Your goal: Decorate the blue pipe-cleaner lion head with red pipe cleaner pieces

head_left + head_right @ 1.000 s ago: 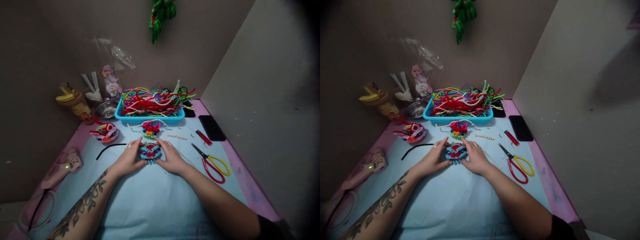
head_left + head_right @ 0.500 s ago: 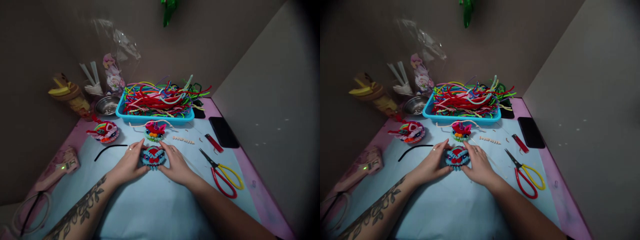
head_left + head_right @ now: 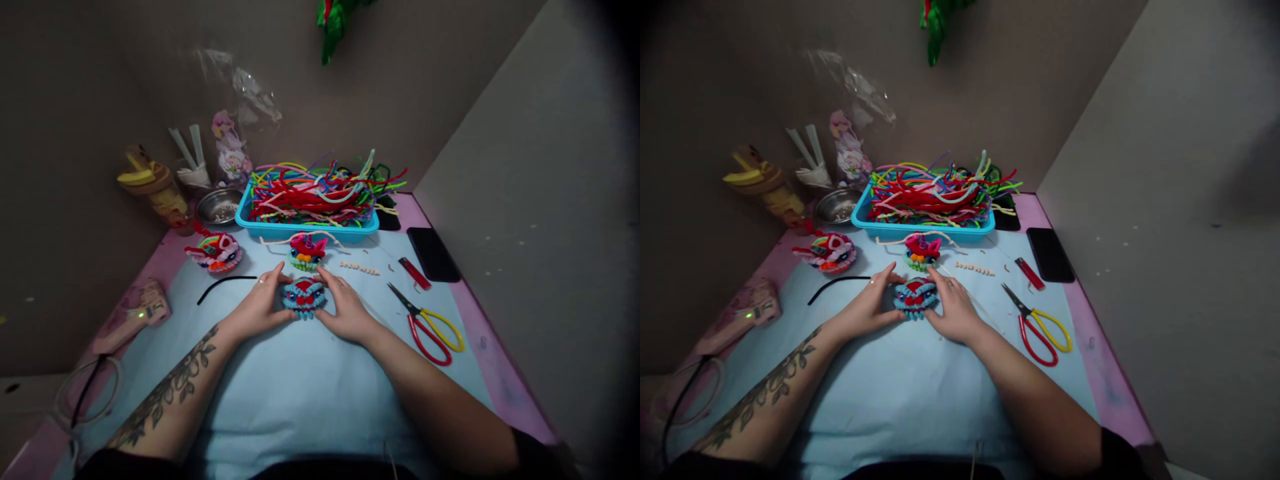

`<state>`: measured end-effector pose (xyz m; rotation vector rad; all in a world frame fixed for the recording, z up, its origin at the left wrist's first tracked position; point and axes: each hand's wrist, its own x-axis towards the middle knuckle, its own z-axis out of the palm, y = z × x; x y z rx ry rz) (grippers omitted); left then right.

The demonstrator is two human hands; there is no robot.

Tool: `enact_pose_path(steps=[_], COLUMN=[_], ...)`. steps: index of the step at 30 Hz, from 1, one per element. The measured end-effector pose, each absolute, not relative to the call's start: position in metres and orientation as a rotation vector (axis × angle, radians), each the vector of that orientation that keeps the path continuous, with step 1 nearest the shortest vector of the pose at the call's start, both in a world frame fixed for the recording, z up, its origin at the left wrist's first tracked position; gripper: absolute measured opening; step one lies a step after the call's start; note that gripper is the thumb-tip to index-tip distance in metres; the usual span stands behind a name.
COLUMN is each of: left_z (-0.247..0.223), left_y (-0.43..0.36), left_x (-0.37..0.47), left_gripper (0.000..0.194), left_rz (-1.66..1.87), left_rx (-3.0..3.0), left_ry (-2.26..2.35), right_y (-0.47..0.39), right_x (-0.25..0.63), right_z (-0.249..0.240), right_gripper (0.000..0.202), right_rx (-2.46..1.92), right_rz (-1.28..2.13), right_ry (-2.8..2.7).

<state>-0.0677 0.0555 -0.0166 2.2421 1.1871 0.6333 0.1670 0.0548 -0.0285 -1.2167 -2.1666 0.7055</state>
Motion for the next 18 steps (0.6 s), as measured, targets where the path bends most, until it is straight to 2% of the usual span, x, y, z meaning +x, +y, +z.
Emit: enact_pose_path(steps=[15, 18], left_z=[-0.012, 0.002], left_y=[0.033, 0.019], left_x=[-0.068, -0.084], left_gripper=[0.103, 0.088], left_rz=[0.77, 0.853], left_rx=[2.411, 2.37], left_ry=[1.305, 1.367], right_y=[0.057, 0.055], right_x=[0.162, 0.163], right_z=[-0.043, -0.043], right_gripper=[0.083, 0.083], right_rx=[-1.217, -1.181], right_rz=[0.552, 0.577], right_ry=[-2.172, -2.154])
